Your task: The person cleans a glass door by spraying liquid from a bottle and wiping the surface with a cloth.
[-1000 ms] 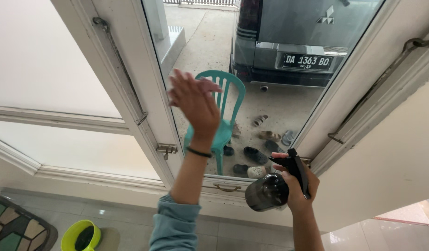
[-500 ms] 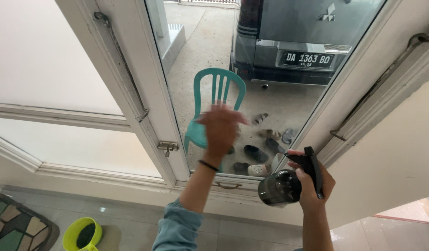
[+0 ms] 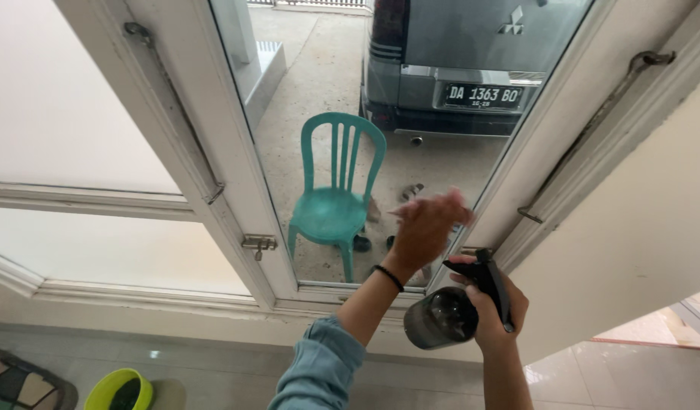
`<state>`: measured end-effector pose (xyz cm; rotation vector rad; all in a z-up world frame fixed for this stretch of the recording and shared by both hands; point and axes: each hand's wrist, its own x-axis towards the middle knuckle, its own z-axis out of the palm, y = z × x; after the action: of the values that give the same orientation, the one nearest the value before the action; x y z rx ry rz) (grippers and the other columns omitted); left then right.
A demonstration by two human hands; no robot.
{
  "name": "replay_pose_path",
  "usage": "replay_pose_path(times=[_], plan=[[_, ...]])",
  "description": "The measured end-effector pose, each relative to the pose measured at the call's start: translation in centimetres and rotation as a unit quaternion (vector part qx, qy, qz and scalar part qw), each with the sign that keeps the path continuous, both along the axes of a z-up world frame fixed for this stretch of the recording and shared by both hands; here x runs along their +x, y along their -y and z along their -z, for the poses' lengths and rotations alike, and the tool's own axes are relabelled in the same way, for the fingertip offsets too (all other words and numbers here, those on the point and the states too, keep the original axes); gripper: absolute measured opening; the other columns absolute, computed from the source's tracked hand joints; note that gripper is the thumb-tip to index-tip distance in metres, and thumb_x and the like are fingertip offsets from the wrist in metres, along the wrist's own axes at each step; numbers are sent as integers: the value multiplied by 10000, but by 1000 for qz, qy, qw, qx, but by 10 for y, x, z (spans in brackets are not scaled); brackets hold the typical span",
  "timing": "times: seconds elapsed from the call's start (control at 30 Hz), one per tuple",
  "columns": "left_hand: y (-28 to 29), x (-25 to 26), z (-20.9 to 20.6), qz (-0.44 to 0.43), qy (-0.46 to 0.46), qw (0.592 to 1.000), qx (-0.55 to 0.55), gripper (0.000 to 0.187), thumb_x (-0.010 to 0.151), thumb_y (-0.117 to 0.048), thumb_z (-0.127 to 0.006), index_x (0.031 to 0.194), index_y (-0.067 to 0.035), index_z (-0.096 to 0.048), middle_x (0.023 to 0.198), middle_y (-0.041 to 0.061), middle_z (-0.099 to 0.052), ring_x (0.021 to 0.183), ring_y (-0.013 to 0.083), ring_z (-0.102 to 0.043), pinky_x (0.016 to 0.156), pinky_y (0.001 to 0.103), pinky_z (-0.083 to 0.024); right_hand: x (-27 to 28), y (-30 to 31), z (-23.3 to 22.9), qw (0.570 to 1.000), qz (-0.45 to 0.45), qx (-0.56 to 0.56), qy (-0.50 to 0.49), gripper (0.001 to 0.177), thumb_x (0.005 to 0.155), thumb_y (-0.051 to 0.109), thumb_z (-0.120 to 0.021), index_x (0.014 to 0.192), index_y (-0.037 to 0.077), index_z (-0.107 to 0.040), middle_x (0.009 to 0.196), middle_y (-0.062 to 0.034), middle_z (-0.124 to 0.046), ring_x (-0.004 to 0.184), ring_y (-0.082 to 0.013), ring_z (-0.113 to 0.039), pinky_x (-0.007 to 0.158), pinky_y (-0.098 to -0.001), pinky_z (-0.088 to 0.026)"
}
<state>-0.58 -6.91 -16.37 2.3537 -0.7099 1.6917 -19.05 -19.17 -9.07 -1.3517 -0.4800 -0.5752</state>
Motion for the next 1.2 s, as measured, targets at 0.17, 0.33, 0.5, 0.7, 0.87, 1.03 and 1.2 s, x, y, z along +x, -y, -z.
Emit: replay_pose_path(times=[0.17,0.33,0.5,0.7,0.87,1.03,1.2], plan=[[12,-14,-6,-5,48,993,104,508,1146,-346,-396,1603,-134,-459,1695,56,-346,1603,196,-141,1295,489,89,-4,17,-2,999,47,-23,5,424,845,-52,-470,1231,-161,-610,1191,-282,-693,1155,-338,-695,1011,-432,-586],[17,-19,-65,16,51,994,100,594,1171,-434,-360,1636,-64,-362,1710,127,-282,1617,231,-121,1300,497,59,-6,21,-5,997,60,-36,10,438,830,-62,-470,1235,-155,-607,1182,-262,-702,1154,-328,-700,1007,-423,-582],[40,-5,-180,37,34,998,46,546,1206,-279,-371,1685,-56,-235,1747,121,-152,1629,240,-78,1315,530,52,-10,28,-10,999,40,-18,20,412,847,-57,-493,1228,-148,-621,1162,-264,-713,1109,-320,-712,968,-417,-608],[23,0,-144,41,48,993,100,551,1206,-312,-382,1675,-43,-273,1740,135,-186,1622,244,-134,1310,487,-14,-10,28,-7,998,52,-28,-2,417,847,-46,-488,1231,-148,-616,1182,-267,-707,1108,-328,-706,971,-422,-600],[4,-13,9,48,-129,937,321,410,1204,-225,-303,1485,58,-396,1562,299,-338,1356,395,-349,1136,556,-201,-11,29,-2,999,29,-13,19,405,869,-30,-492,1241,-140,-609,1182,-257,-704,1158,-335,-699,979,-422,-601],[-8,-28,47,28,-17,975,220,557,1123,-363,-394,1614,-100,-414,1695,98,-330,1572,217,-236,1249,432,-85,-10,24,-2,1000,20,-15,13,414,857,-36,-497,1239,-145,-615,1181,-260,-699,1156,-338,-695,960,-420,-602],[5,-15,-39,-21,36,987,154,498,1133,-247,-396,1618,-136,-385,1710,51,-304,1592,165,-204,1303,476,-14,-12,21,-4,999,34,-28,-2,423,846,-50,-490,1239,-143,-616,1187,-260,-702,1173,-337,-692,990,-426,-595]])
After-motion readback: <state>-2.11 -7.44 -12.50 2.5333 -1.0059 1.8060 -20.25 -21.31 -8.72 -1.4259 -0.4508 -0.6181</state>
